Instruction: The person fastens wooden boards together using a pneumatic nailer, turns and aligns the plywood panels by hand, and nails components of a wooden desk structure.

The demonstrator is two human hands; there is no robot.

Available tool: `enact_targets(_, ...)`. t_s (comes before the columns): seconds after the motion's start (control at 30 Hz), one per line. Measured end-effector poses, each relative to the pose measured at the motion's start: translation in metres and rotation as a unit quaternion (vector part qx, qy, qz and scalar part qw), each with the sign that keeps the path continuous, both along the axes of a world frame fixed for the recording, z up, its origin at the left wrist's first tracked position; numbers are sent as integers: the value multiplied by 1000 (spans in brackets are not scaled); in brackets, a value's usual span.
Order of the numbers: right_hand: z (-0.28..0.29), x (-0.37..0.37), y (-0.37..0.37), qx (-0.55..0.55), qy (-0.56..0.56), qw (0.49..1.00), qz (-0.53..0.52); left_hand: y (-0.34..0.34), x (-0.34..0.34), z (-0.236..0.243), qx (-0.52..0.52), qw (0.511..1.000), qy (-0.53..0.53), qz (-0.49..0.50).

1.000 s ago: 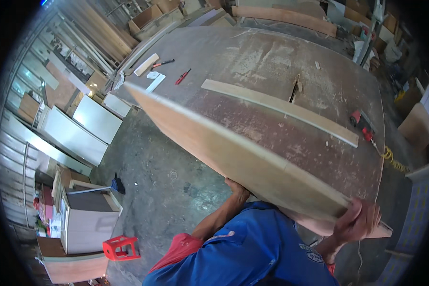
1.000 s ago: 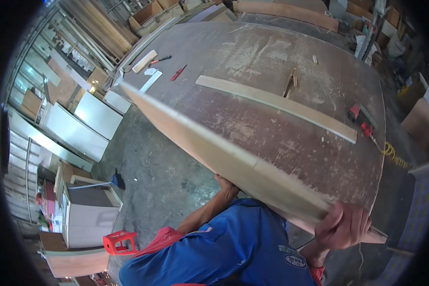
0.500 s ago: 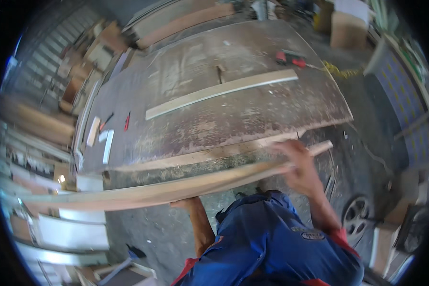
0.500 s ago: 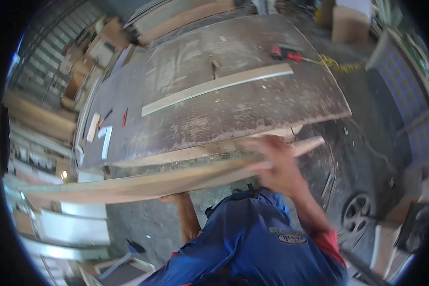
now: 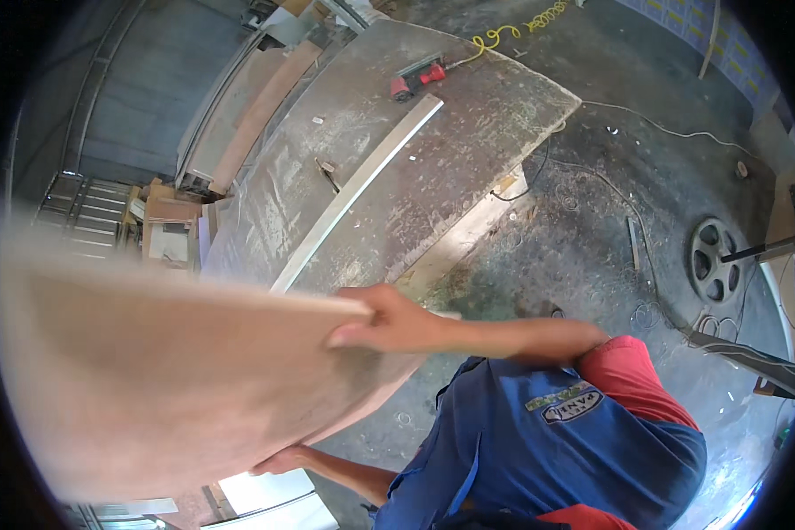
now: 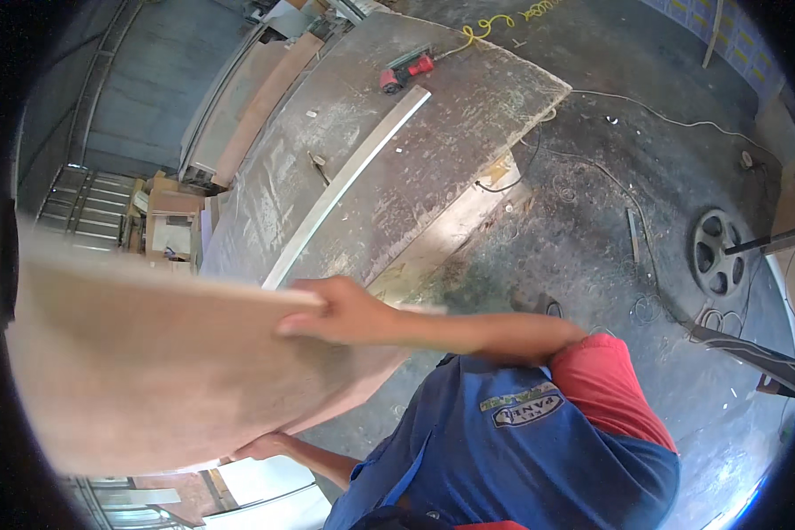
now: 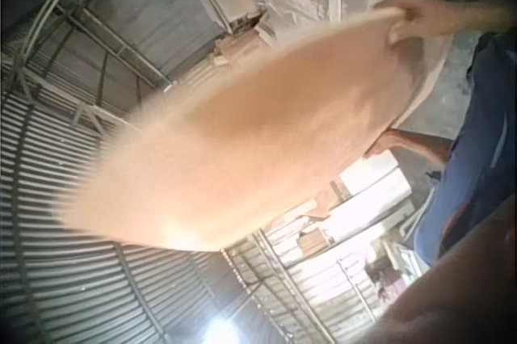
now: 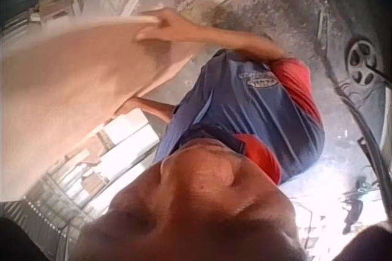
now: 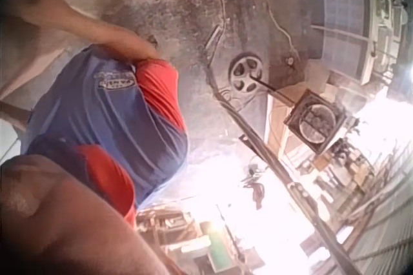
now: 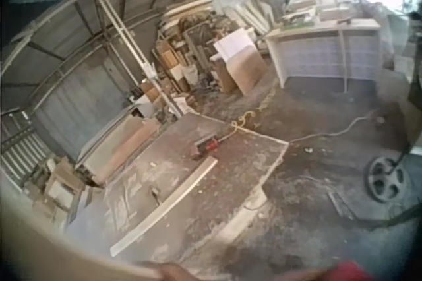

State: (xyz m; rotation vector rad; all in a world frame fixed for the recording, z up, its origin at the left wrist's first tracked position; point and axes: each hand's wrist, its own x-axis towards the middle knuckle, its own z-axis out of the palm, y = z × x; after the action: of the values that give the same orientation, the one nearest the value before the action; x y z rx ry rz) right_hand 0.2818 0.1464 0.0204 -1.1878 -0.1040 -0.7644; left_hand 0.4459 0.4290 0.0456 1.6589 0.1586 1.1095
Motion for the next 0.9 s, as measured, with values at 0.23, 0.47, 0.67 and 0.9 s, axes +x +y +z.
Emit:
enact_targets(0.23,-174,-2,44,320,6,947,-3,-24,56,45,160,981,-15,-109)
enact_targets(0.47,-211,-15,47,571,49,814,-95,-201,152,-39,347,873,111,-325)
enact_targets(0.67,-267,31,70,611,51,744,-265,-305,236,-158,439,774,164,-426)
enact_targets(0.9,-254,72,97,656,100,706,-247,-342,286,-234,538,623,242,-514)
